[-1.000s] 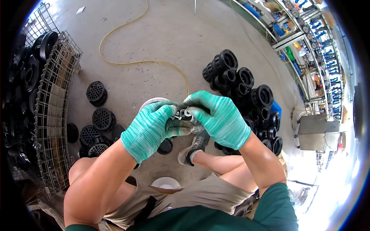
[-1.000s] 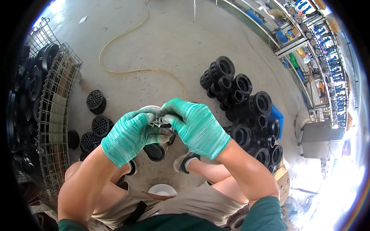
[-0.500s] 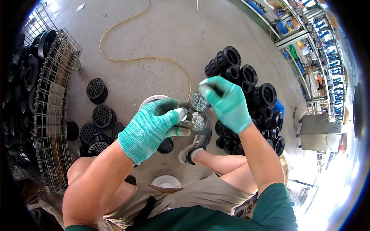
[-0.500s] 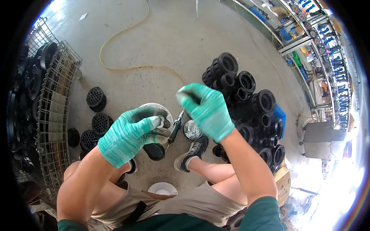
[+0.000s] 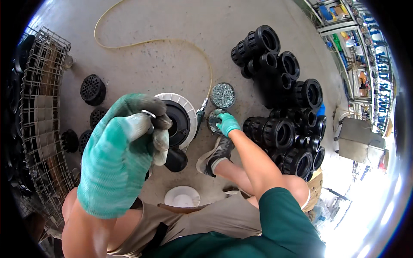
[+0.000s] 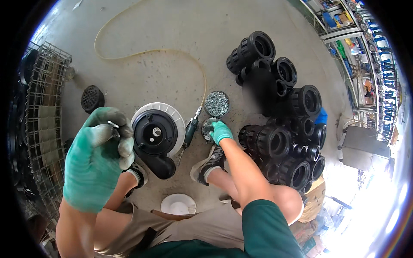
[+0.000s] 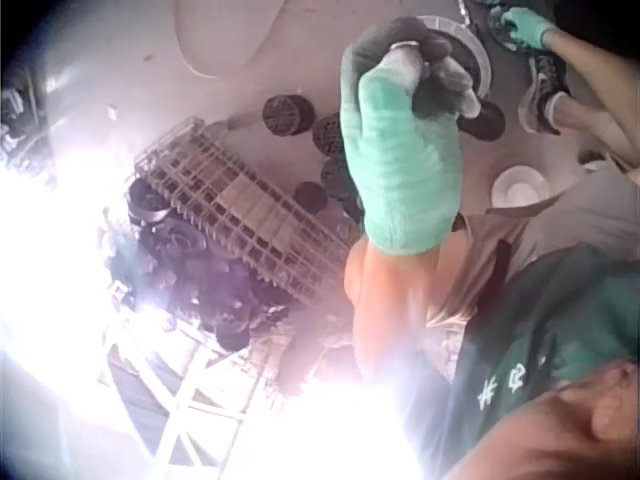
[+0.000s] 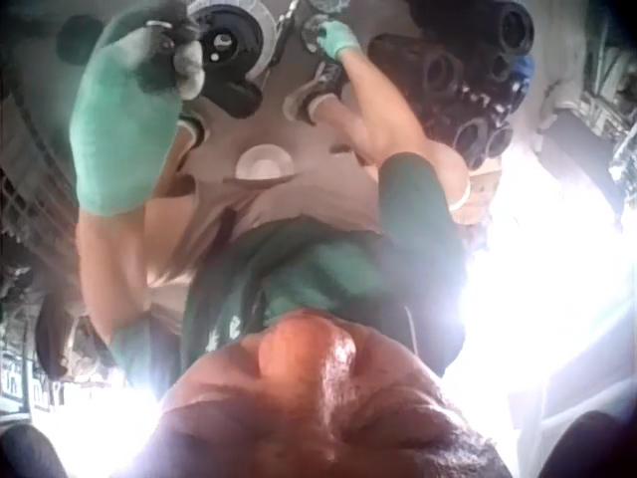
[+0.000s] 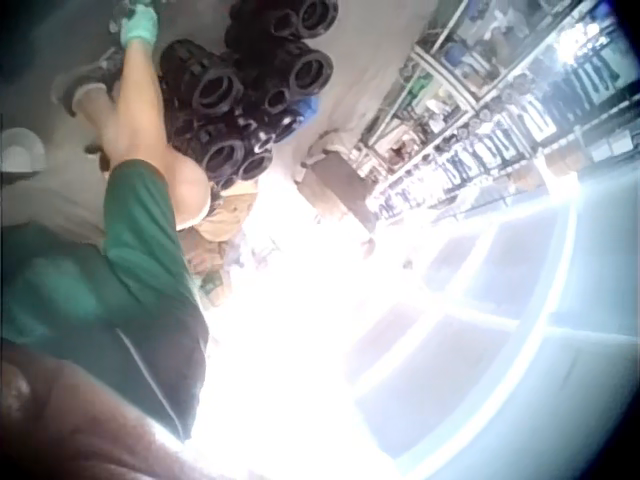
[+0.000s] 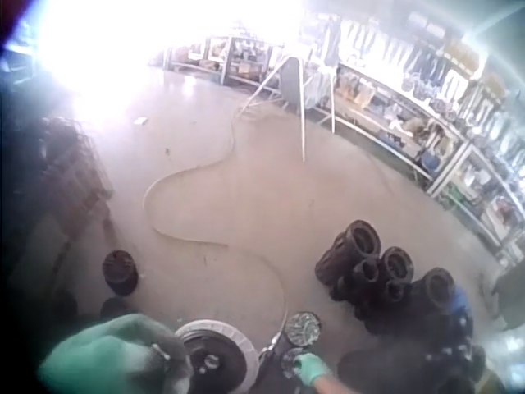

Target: The person assembles housing units by positioning a housing piece on a base, placing a circular grate onto it, driving screws using a pneumatic screwdriver, and placing the completed unit onto a stack.

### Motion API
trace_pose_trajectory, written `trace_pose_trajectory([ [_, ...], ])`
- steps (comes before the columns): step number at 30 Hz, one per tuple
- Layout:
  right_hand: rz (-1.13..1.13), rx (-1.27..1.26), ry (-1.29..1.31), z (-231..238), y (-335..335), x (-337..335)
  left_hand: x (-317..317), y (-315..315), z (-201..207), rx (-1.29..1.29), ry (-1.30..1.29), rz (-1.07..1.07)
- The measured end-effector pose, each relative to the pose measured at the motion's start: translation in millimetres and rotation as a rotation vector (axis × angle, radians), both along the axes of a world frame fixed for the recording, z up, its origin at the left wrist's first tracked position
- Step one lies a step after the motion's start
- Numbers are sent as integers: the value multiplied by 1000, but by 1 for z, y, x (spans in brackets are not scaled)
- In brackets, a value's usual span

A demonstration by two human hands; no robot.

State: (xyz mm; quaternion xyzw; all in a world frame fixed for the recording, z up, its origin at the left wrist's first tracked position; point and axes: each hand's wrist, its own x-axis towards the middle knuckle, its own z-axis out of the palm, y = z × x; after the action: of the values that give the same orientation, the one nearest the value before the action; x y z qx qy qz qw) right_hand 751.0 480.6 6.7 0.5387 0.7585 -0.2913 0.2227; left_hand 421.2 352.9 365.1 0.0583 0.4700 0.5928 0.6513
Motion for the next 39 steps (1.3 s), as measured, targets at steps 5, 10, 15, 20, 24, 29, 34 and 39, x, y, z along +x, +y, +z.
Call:
trace_pose_trajectory([
  [5, 35, 228, 106, -39, -14, 7, -3, 6, -5, -52, 122, -137],
  [10, -9, 137, 152, -34, -20, -33, 0, 7, 5, -11, 73, 43],
  [15, -384, -5, 285, -25, -14, -3, 4, 13, -1, 156, -41, 54],
  [20, -158, 103, 70, 15, -4, 7, 11, 13, 8, 3, 68, 83],
  [24, 49, 120, 75, 55, 10, 11, 5, 3, 12, 20, 10, -104],
  [29, -136, 10, 410, 229, 16, -31, 16, 1, 1, 32, -378, -64],
  [34, -300, -117, 1083, 393, -25, -86, 19, -6, -7, 182, -443, -233],
  [39, -53, 67, 1157, 410, -53, -112, 24, -7, 1, 208, -382, -311],
])
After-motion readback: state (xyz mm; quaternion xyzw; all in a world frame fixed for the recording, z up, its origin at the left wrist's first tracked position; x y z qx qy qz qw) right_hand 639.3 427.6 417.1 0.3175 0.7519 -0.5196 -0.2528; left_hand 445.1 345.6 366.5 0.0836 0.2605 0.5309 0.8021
